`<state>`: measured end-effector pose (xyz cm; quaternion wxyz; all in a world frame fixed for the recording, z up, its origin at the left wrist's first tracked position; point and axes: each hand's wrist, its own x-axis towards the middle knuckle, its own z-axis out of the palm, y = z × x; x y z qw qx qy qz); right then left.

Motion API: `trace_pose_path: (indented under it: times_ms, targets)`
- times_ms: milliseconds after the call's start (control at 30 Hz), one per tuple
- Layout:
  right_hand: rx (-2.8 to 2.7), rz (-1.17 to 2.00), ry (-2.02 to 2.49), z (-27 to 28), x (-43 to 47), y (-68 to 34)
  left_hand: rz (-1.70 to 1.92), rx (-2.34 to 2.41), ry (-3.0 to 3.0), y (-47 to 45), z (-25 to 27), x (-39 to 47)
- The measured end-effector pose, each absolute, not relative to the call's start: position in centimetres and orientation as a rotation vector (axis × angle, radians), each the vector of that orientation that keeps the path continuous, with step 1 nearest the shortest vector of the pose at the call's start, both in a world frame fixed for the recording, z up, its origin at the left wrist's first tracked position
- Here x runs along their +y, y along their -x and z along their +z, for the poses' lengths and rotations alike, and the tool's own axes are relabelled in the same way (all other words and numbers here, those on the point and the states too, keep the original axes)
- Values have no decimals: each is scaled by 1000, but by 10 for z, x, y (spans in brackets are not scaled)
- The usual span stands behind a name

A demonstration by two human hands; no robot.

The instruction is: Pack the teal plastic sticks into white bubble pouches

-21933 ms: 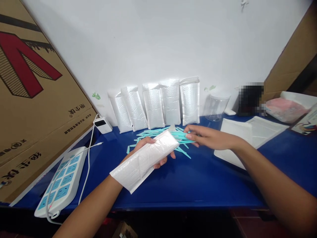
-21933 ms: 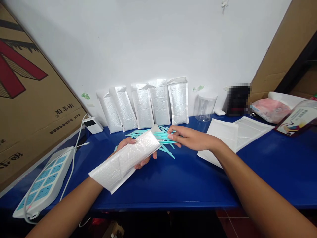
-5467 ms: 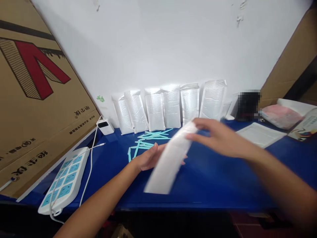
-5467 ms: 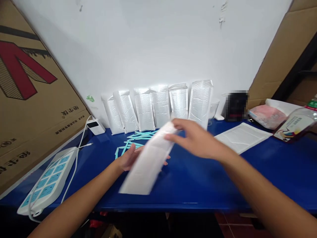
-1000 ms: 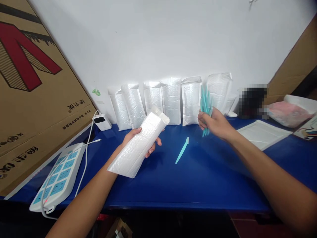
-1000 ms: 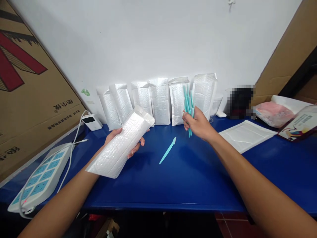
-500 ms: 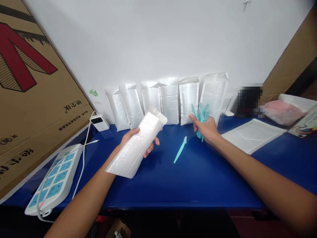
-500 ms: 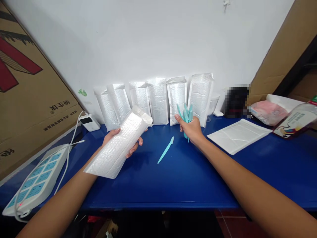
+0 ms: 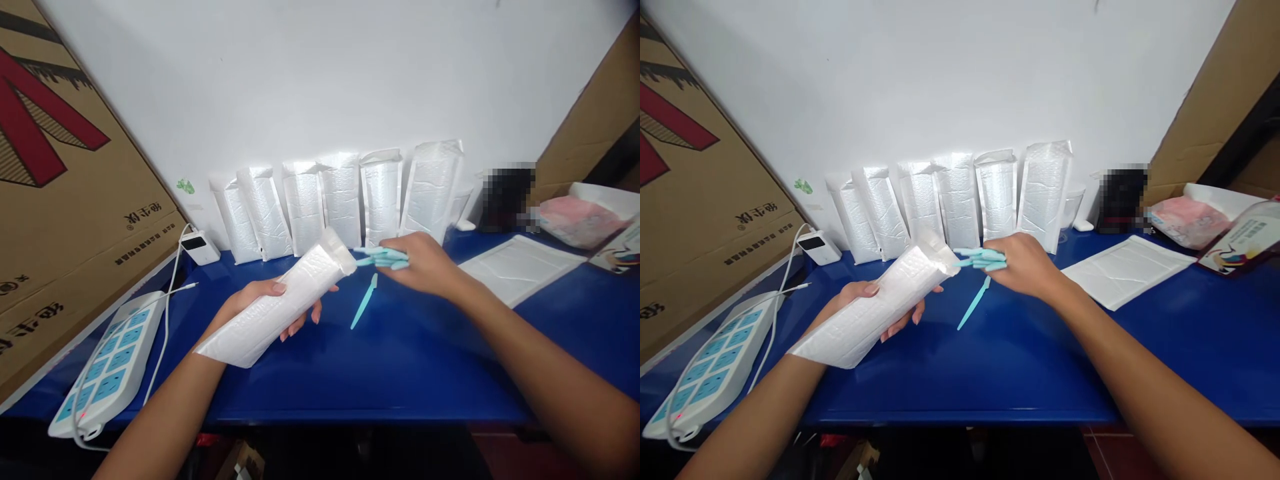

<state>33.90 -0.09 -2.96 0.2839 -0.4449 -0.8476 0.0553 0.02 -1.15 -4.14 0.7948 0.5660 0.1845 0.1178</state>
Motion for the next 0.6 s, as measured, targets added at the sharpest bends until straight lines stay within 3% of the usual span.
trace_pose_path:
  times_ms: [300,600]
  targets:
    - [-2526,-219,1253,-35,-7,-327,104,400,-1163,-14,-49,-19]
    - [-2304,-898,977,-30,-30,-300,41,279,-1033,-37,-60,-24]
